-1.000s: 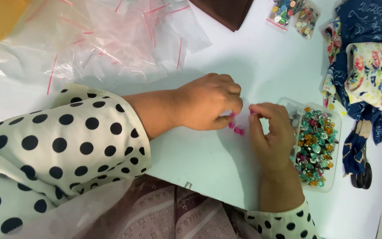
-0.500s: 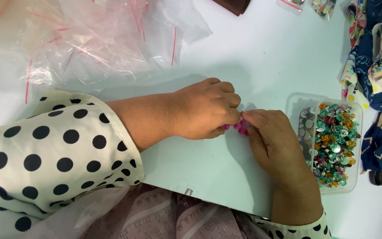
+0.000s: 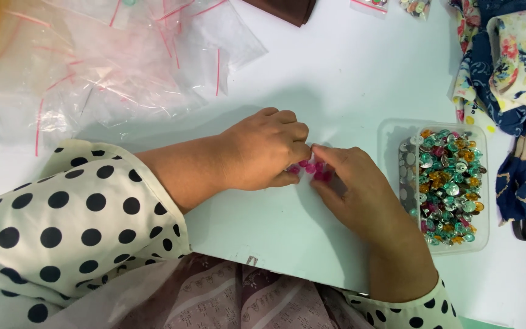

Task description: The person sorts buttons from a container by hand, picking out specific colors and placing them into separate plastic bags.

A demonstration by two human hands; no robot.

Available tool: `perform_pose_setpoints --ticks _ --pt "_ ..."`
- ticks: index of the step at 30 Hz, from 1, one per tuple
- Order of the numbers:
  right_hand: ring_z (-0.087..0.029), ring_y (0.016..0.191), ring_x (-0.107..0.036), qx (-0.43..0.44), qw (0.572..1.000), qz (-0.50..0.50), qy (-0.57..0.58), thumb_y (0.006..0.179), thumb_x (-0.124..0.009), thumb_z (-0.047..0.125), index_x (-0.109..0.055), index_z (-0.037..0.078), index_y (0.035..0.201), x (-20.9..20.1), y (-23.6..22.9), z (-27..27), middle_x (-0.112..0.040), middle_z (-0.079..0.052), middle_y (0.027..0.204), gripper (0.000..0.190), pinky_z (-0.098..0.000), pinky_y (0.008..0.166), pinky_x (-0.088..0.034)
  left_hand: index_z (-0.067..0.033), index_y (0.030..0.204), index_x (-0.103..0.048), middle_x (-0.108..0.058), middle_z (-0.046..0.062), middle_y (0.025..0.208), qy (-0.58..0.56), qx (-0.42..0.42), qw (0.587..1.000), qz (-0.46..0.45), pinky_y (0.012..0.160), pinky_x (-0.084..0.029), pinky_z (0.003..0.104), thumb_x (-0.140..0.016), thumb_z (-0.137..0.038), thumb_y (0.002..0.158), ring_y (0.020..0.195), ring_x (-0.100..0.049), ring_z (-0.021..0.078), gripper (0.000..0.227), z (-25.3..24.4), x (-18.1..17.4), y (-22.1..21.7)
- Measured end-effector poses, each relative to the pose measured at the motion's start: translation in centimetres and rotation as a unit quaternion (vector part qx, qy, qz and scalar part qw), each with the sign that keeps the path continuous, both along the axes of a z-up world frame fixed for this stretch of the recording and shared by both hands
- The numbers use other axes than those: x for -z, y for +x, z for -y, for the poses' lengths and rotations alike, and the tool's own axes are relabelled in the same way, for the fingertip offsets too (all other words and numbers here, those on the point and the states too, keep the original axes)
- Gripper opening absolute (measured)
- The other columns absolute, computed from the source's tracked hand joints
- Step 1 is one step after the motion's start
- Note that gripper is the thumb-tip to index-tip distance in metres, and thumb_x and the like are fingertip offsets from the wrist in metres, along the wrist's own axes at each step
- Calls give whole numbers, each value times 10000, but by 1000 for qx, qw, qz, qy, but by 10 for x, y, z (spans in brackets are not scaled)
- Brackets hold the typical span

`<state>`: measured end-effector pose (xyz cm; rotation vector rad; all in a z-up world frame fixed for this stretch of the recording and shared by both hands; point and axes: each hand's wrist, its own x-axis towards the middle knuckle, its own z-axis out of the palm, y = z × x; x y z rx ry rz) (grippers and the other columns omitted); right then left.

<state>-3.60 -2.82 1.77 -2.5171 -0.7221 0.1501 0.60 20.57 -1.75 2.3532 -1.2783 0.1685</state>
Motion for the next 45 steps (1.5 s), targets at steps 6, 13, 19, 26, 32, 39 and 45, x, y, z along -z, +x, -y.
perform_pose_setpoints --ticks 6,13,19,26,32,39,45 --pt "-309 979 -666 -36 997 72 18 887 -768 73 -652 76 1253 -24 -5 -6 -693 -96 1085 384 -388 844 -573 -111 902 -709 -600 13 865 -34 16 999 13 849 -533 431 -834 -433 829 955 -638 273 353 -5 -7 2" --pt "-321 967 -668 -98 972 205 59 985 -707 87 -640 9 1195 -79 -24 29 -691 -168 1135 234 -430 869 -514 -140 1126 -753 -647 22 976 -112 1 992 49 856 -514 443 -776 -441 906 965 -638 279 373 -4 -15 1" --pt "-294 990 -676 46 977 199 70 1040 -682 -104 -711 -77 1187 -94 -7 135 -720 -207 1120 153 -376 844 -570 -167 1025 -739 -604 -10 970 -53 86 990 94 800 -465 425 -781 -290 910 958 -591 270 174 37 -46 -13" --pt "-300 1049 -637 94 975 188 76 1007 -691 -40 -715 -30 1227 -51 3 195 -701 -187 1170 222 -403 855 -522 -135 1024 -741 -606 19 973 -72 169 970 161 809 -455 390 -762 -228 864 909 -573 247 186 136 -64 -48" --pt "-329 1190 -490 39 992 108 -58 630 -958 414 -741 258 1213 -36 2 192 -611 -18 1284 641 -449 1055 -387 -132 1107 -717 -668 32 1099 -61 161 944 282 881 -499 348 -570 -113 1043 1056 -623 239 161 173 -55 -56" --pt "-330 1006 -588 60 969 230 -66 868 -830 231 -762 121 1100 -28 13 179 -666 -57 1099 266 -448 909 -493 -117 930 -641 -557 15 858 -86 166 948 256 770 -421 343 -569 -54 1039 857 -571 221 145 169 -57 -42" --pt "-268 835 -572 24 978 202 -54 889 -798 161 -752 140 985 -44 -3 175 -612 -22 880 109 -414 836 -463 -130 941 -642 -590 22 900 -93 167 950 246 788 -414 336 -599 -41 1033 912 -602 223 136 158 -55 -33"
